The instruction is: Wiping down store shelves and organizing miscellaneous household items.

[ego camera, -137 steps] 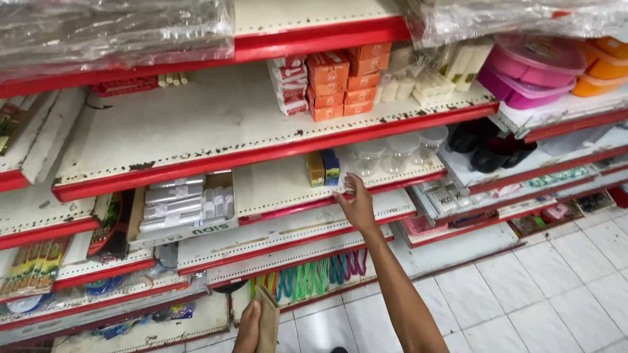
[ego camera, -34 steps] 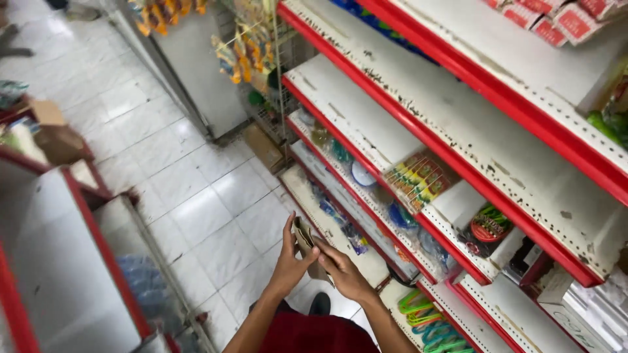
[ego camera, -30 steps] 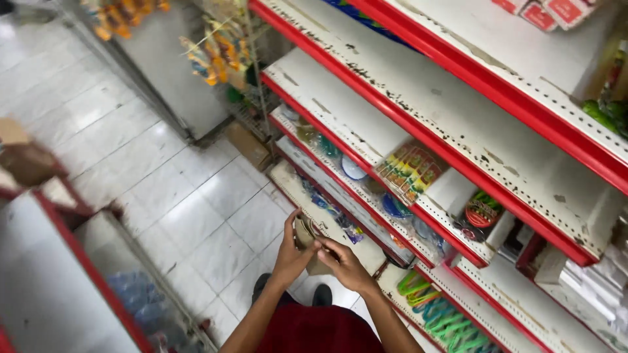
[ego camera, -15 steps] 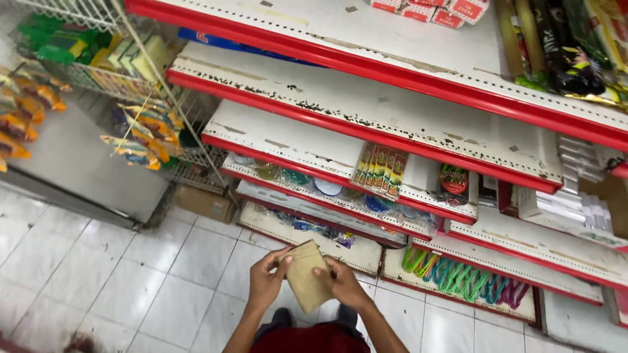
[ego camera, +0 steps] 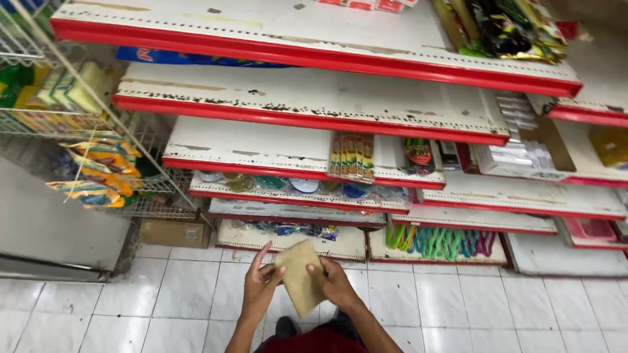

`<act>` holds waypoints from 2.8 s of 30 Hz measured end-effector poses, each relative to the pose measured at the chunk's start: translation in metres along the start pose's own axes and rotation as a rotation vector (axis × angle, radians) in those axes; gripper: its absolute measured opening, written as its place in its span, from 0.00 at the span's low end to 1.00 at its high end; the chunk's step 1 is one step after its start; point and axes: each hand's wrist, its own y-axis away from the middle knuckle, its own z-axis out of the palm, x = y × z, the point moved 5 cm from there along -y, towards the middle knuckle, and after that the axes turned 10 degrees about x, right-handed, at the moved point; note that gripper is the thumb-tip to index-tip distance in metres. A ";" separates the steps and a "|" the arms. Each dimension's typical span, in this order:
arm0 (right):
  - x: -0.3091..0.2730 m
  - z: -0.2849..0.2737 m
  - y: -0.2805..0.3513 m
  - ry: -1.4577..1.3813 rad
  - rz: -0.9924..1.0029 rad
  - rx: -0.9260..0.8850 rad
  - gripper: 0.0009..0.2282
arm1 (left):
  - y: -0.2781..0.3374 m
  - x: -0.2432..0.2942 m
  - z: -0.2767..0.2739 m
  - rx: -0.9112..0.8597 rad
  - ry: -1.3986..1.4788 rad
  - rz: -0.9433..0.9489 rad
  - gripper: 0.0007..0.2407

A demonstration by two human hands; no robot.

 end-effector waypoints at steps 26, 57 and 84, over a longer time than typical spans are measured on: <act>-0.021 -0.006 0.019 -0.411 -0.024 0.167 0.12 | 0.021 -0.029 0.007 -0.300 -0.151 -0.081 0.05; 0.016 0.009 0.016 -0.478 0.119 0.091 0.14 | 0.009 -0.081 0.002 -0.332 -0.315 -0.146 0.14; 0.017 -0.013 0.014 -0.474 0.159 0.247 0.12 | 0.010 -0.070 0.008 -0.407 -0.153 -0.222 0.09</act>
